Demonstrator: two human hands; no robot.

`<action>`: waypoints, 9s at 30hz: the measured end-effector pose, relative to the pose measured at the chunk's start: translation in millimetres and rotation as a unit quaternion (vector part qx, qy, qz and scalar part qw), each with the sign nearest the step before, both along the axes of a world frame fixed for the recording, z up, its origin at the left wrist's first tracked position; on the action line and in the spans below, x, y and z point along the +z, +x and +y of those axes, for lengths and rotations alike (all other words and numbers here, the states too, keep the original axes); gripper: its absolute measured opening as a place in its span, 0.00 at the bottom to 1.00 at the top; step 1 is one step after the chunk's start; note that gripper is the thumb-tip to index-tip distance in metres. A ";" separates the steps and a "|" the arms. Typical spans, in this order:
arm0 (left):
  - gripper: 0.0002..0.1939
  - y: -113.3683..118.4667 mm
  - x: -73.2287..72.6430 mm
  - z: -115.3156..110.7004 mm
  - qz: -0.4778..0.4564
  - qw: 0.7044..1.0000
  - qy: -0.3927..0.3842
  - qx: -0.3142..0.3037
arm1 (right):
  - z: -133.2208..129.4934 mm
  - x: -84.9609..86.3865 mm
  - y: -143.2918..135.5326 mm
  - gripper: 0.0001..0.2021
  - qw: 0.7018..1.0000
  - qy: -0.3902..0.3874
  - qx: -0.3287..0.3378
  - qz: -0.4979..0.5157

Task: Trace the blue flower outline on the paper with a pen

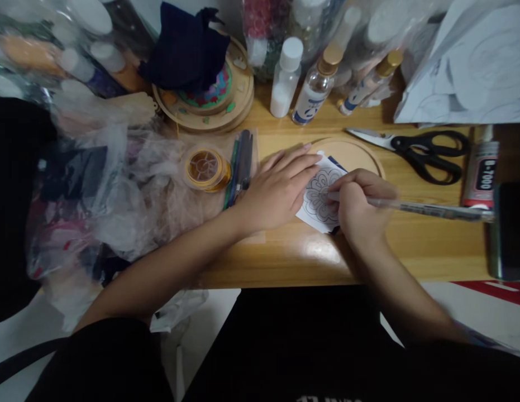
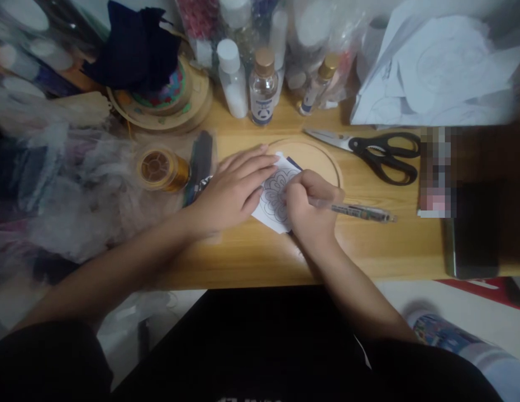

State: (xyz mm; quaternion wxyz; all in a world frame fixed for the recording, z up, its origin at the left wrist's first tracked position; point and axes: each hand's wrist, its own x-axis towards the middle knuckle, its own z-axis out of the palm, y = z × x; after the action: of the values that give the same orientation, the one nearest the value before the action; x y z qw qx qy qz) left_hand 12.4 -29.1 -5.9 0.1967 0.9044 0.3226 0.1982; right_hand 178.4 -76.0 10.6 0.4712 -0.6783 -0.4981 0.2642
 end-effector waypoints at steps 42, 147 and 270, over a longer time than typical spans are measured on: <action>0.23 4.0 4.3 -0.5 0.013 0.999 -0.041 0.008 | 2.0 7.6 -4.3 0.09 0.999 -0.032 -0.039 0.009; 0.23 3.7 -0.2 -0.1 0.017 1.000 -0.022 0.009 | 3.0 -1.3 -0.2 0.09 1.000 -0.016 -0.005 -0.024; 0.23 6.6 2.7 0.5 0.034 0.998 -0.051 0.023 | 3.4 -2.8 -1.0 0.10 0.999 0.002 0.011 -0.030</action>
State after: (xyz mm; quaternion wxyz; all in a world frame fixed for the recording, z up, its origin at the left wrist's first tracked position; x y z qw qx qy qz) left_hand 19.1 -28.6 -3.2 0.2271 0.8918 0.3594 0.1547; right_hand 177.4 -72.6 7.8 0.4544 -0.6793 -0.5199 0.2485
